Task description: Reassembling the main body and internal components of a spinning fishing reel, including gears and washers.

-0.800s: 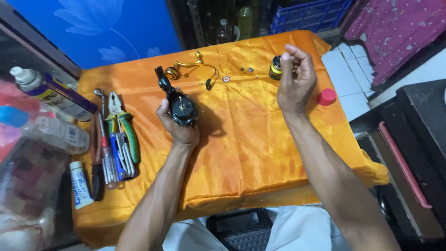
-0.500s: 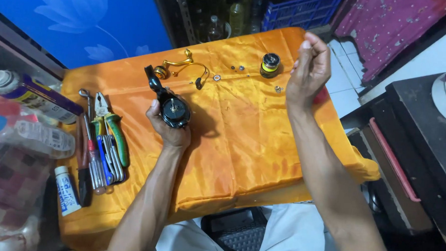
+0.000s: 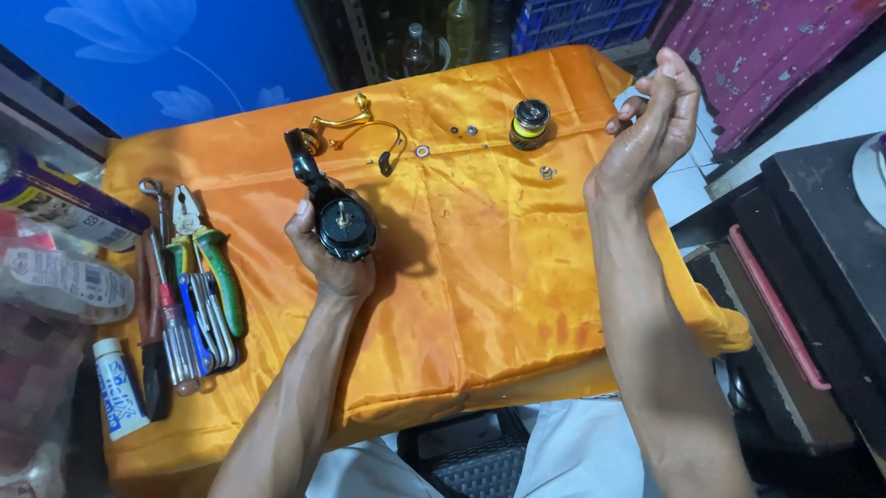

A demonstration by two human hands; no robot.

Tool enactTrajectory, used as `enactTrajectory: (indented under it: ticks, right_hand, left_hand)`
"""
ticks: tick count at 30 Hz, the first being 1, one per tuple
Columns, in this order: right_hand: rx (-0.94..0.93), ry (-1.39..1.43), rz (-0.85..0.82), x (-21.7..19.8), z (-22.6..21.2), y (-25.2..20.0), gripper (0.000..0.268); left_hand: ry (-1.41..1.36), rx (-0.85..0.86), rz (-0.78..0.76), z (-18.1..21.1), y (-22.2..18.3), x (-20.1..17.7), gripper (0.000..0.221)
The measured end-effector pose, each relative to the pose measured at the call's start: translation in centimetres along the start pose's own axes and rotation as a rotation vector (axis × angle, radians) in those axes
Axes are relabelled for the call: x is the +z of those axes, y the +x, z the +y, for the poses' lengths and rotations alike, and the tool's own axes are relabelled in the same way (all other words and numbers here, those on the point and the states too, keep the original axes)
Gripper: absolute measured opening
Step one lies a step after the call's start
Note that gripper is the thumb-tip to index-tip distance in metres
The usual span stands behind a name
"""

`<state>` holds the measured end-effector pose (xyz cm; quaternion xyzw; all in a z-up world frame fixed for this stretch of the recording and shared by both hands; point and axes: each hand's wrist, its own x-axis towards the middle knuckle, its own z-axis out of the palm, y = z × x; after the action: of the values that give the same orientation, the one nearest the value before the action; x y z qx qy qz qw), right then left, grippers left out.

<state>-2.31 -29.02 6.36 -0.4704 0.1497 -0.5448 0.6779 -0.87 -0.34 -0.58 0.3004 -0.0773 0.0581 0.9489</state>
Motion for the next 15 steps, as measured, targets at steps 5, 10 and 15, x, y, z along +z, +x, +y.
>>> enactTrajectory:
  ticks: [5, 10, 15]
  right_hand:
    - [0.002, -0.008, 0.0, 0.08, -0.33, -0.17, 0.028]
    - [-0.007, -0.028, -0.015, 0.11, -0.41, -0.31, 0.028]
    - [-0.011, -0.029, -0.033, 0.14, -0.53, -0.34, 0.029]
  left_hand:
    - [0.004, -0.026, -0.024, 0.03, -0.3, 0.22, 0.038]
    - [0.001, -0.062, -0.038, -0.06, -0.07, 0.06, 0.037]
    - [-0.007, -0.046, -0.043, -0.18, 0.1, -0.11, 0.037]
